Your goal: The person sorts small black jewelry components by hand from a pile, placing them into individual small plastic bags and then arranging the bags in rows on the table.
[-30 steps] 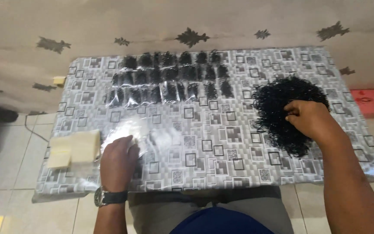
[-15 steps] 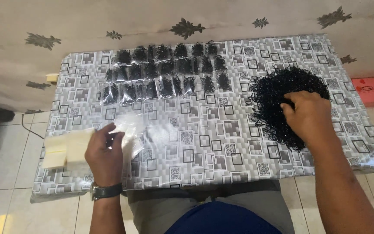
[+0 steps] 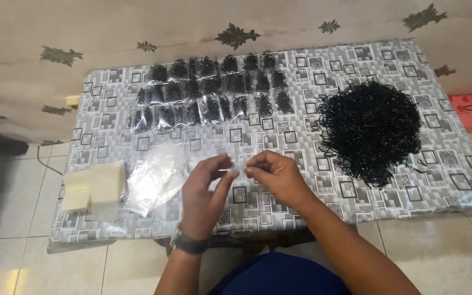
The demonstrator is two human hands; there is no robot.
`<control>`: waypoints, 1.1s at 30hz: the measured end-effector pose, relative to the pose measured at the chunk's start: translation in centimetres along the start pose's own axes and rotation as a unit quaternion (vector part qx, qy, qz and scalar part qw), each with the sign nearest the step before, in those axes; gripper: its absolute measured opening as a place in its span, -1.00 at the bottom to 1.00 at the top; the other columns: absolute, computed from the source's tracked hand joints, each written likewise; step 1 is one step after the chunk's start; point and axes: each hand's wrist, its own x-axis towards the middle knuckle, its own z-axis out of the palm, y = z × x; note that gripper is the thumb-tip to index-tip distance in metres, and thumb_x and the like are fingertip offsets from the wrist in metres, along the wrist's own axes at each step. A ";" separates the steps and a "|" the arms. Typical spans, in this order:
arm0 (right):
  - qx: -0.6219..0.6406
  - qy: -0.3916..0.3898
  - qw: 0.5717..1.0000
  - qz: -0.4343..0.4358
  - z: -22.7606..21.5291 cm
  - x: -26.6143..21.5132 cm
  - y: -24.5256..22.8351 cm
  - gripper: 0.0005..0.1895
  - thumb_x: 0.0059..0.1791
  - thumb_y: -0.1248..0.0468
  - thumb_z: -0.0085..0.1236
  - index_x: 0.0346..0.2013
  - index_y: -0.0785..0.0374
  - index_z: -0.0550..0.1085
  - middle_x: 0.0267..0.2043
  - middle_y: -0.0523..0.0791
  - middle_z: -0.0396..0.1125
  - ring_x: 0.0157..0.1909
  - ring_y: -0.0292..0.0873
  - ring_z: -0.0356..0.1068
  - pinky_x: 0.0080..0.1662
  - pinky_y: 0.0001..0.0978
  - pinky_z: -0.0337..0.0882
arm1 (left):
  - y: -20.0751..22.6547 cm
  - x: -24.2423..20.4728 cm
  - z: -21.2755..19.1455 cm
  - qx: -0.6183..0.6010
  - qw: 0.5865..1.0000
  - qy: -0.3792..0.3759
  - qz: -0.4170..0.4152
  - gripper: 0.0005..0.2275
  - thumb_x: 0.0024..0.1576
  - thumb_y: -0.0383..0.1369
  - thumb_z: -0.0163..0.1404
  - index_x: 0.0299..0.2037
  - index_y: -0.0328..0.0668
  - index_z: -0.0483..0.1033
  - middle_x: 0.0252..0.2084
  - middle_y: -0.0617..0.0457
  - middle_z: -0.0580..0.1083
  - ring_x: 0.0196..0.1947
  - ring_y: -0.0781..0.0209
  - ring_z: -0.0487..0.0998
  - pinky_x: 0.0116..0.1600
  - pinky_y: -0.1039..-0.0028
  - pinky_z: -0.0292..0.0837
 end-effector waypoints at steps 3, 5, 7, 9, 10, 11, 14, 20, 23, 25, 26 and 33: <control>-0.111 0.057 0.986 0.106 -2.0 -0.5 -1.0 -0.89 -0.03 0.30 0.22 -0.21 0.15 0.60 -0.13 -0.08 0.56 -0.10 -0.17 0.57 0.02 -0.28 0.64 | -0.6 -2.6 -5.4 0.263 0.944 -0.195 -0.046 -0.37 0.05 -0.11 0.16 0.30 -0.20 0.30 0.36 -0.19 0.26 0.39 -0.16 0.17 0.40 0.03 0.12; -0.111 0.089 0.981 0.133 -3.1 -0.8 -1.6 -0.89 -0.01 0.29 0.21 -0.20 0.17 0.59 -0.16 -0.08 0.55 -0.12 -0.17 0.55 -0.01 -0.29 0.63 | -1.7 -4.5 -9.4 0.365 0.902 -0.215 -0.084 -0.21 -0.09 0.00 0.24 0.36 -0.03 0.20 0.43 -0.19 0.13 0.44 -0.18 0.01 0.41 0.00 -0.01; -0.110 0.121 0.973 0.161 -4.0 -0.8 -0.9 -0.89 0.01 0.28 0.19 -0.19 0.18 0.57 -0.18 -0.08 0.53 -0.15 -0.16 0.54 -0.04 -0.30 0.61 | -3.2 -5.8 -12.5 0.463 0.847 -0.231 -0.120 -0.04 -0.23 0.10 0.31 0.43 0.15 0.11 0.50 -0.19 0.01 0.48 -0.20 -0.14 0.42 -0.03 -0.13; -0.034 0.139 0.986 0.086 -4.5 -0.5 0.9 -0.95 0.01 0.36 0.22 -0.24 0.24 0.57 -0.29 -0.08 0.51 -0.21 -0.17 0.53 -0.06 -0.28 0.62 | -5.0 -6.5 -14.9 0.462 0.851 -0.222 -0.118 -0.04 -0.25 -0.02 0.34 0.41 0.07 0.11 0.49 -0.21 0.03 0.45 -0.28 -0.04 0.39 -0.16 -0.02; -0.034 0.138 0.986 0.088 -4.1 -0.6 1.4 -0.95 0.01 0.36 0.22 -0.24 0.24 0.57 -0.29 -0.08 0.51 -0.21 -0.17 0.53 -0.06 -0.28 0.62 | -5.5 -6.5 -15.1 0.462 0.850 -0.223 -0.120 -0.04 -0.25 -0.02 0.34 0.41 0.07 0.11 0.49 -0.21 0.03 0.45 -0.28 -0.04 0.39 -0.16 -0.02; -0.046 0.141 0.987 0.063 -3.9 -0.5 1.9 -0.94 0.01 0.34 0.21 -0.23 0.23 0.57 -0.30 -0.10 0.52 -0.23 -0.21 0.53 -0.10 -0.34 0.63 | -6.1 -6.1 -15.3 0.435 0.873 -0.205 -0.076 -0.10 -0.27 -0.11 0.37 0.35 -0.04 0.21 0.44 -0.29 0.12 0.40 -0.31 0.10 0.34 -0.12 0.11; -0.067 0.144 0.987 0.015 -3.6 -0.4 3.4 -0.93 0.01 0.30 0.22 -0.24 0.21 0.58 -0.31 -0.14 0.53 -0.23 -0.26 0.52 -0.11 -0.40 0.61 | -7.1 -5.0 -15.1 0.411 0.894 -0.178 -0.014 -0.19 -0.28 -0.19 0.39 0.25 -0.16 0.34 0.37 -0.37 0.24 0.30 -0.35 0.30 0.19 -0.07 0.36; -0.052 0.114 0.992 -0.019 -4.8 -0.6 4.7 -0.89 0.05 0.28 0.14 -0.26 0.23 0.58 -0.35 -0.13 0.52 -0.25 -0.24 0.54 -0.10 -0.36 0.61 | -6.7 -3.6 -13.5 0.454 0.876 -0.164 0.022 -0.29 -0.16 -0.12 0.29 0.23 -0.16 0.36 0.31 -0.38 0.31 0.26 -0.35 0.36 0.16 -0.10 0.38; -0.047 0.105 0.993 -0.011 -4.7 -0.6 4.3 -0.83 0.09 0.22 0.09 -0.30 0.20 0.57 -0.37 -0.15 0.51 -0.25 -0.24 0.52 -0.09 -0.34 0.61 | -5.2 -3.6 -12.0 0.494 0.850 -0.180 -0.018 -0.21 -0.18 -0.04 0.28 0.29 -0.11 0.31 0.35 -0.37 0.27 0.35 -0.40 0.22 0.29 -0.15 0.26; -0.037 0.105 0.994 -0.011 -4.5 -0.5 4.3 -0.83 0.09 0.23 0.08 -0.31 0.21 0.57 -0.38 -0.15 0.50 -0.25 -0.24 0.51 -0.06 -0.34 0.61 | -3.8 -3.3 -9.9 0.513 0.838 -0.183 -0.031 -0.21 -0.18 -0.05 0.27 0.31 -0.12 0.31 0.35 -0.38 0.26 0.39 -0.44 0.16 0.36 -0.15 0.19; -0.046 0.098 0.994 -0.022 -4.4 -0.3 4.5 -0.83 0.09 0.23 0.10 -0.34 0.19 0.56 -0.39 -0.17 0.48 -0.25 -0.27 0.48 -0.05 -0.35 0.57 | -3.0 -2.9 -8.4 0.452 0.873 -0.176 -0.037 -0.26 -0.15 -0.15 0.29 0.28 -0.15 0.33 0.33 -0.40 0.24 0.35 -0.39 0.20 0.31 -0.06 0.28; -0.136 0.025 0.990 -0.024 -4.2 -1.2 1.2 -0.87 0.03 0.29 0.23 -0.34 0.28 0.63 -0.51 -0.01 0.53 -0.36 -0.22 0.42 -0.19 -0.23 0.43 | -1.1 -0.4 3.8 -0.071 0.955 -0.204 -0.203 -0.26 0.00 -0.33 0.27 0.38 -0.36 0.16 0.19 -0.52 0.34 0.11 -0.51 0.46 0.07 -0.10 0.52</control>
